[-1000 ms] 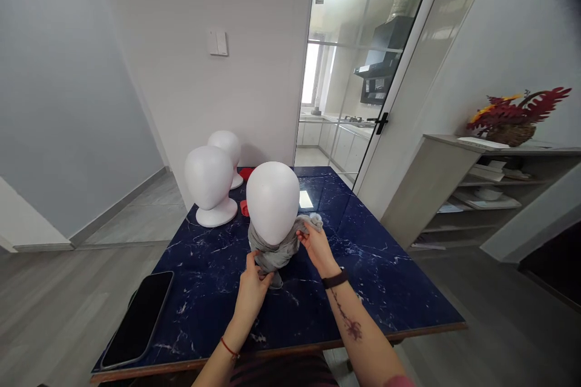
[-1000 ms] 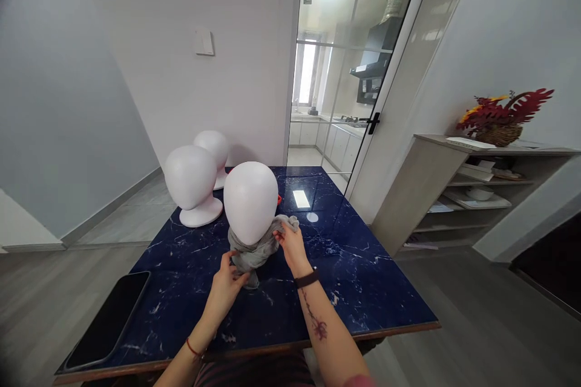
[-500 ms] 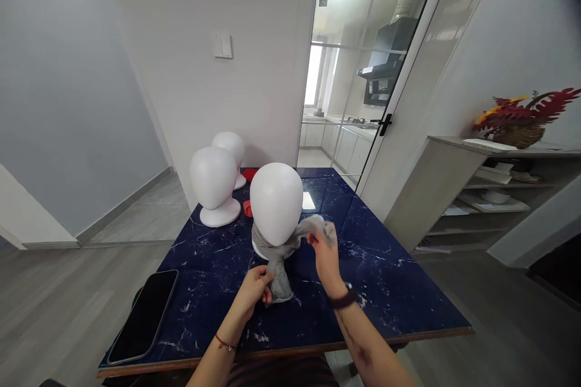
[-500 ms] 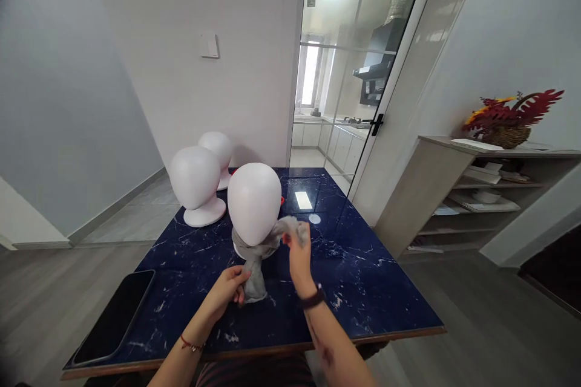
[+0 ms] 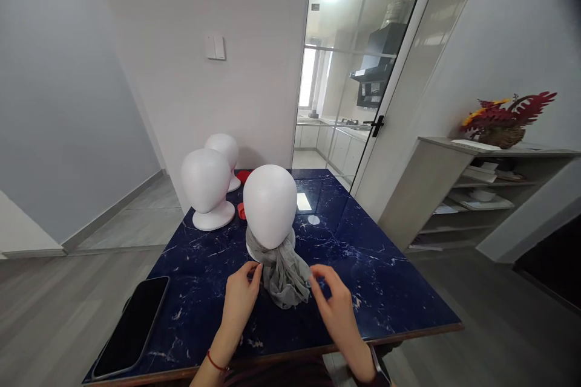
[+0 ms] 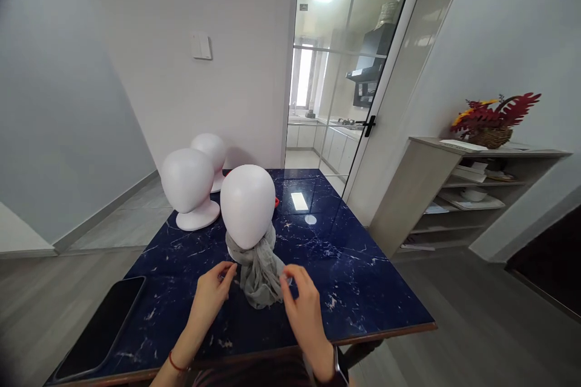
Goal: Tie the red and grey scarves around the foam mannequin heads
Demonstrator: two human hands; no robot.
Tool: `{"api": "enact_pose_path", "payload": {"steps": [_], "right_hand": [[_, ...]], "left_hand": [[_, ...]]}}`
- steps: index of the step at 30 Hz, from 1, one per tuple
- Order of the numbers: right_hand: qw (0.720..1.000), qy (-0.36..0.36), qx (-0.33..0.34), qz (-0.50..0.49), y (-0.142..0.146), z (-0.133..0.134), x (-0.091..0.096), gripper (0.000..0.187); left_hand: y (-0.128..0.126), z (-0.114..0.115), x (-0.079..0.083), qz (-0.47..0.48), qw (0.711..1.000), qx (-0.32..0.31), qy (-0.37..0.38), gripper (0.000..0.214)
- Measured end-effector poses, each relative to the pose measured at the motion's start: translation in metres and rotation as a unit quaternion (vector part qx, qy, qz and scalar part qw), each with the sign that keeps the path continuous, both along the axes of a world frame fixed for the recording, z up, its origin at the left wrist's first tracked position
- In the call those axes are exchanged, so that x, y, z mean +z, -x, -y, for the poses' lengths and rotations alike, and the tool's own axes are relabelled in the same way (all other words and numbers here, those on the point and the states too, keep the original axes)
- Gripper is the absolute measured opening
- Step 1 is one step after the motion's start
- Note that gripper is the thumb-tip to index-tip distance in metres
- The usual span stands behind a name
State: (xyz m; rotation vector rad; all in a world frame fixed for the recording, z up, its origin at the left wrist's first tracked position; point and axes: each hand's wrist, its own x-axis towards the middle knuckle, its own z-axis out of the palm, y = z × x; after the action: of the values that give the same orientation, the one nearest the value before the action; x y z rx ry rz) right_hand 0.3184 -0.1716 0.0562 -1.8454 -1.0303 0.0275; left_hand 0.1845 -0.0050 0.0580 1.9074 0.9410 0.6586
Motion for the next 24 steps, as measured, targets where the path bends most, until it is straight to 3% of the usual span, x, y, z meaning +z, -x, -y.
{"api": "enact_pose_path", "payload": {"steps": [2,4,7,11,14,17,21,24], "right_hand": [[0.998,-0.025,-0.033,-0.055,-0.014,-0.024,0.001,0.028],[0.993,-0.007,-0.032,-0.115,-0.023,-0.049,-0.004,0.037],[0.973,0.035,0.052,-0.223,-0.025,-0.075,-0.017,0.034],[0.928,-0.022,0.129,-0.349,-0.019,-0.079,-0.026,0.037],[0.951,-0.011,0.093,-0.293,-0.019,-0.072,-0.029,0.031],[0.971,0.011,0.084,-0.224,-0.019,-0.068,-0.031,0.027],[0.979,0.068,0.122,-0.147,-0.015,-0.061,-0.031,0.020],[0.983,0.122,0.116,-0.067,-0.020,-0.046,-0.024,0.013]], "left_hand": [[-0.009,0.001,0.002,0.020,0.999,-0.022,0.034,0.038],[-0.024,0.003,0.000,0.035,0.996,-0.039,0.079,0.038],[-0.043,0.006,-0.005,0.063,0.985,-0.041,0.156,0.040],[-0.046,0.005,-0.005,0.161,0.950,-0.043,0.265,0.039],[-0.036,0.000,-0.008,0.182,0.945,0.000,0.272,0.038],[-0.029,-0.003,-0.019,0.163,0.964,0.021,0.209,0.035],[-0.024,-0.001,-0.035,0.101,0.989,-0.018,0.105,0.033],[-0.017,-0.004,-0.041,0.061,0.988,-0.054,0.128,0.035]]}}
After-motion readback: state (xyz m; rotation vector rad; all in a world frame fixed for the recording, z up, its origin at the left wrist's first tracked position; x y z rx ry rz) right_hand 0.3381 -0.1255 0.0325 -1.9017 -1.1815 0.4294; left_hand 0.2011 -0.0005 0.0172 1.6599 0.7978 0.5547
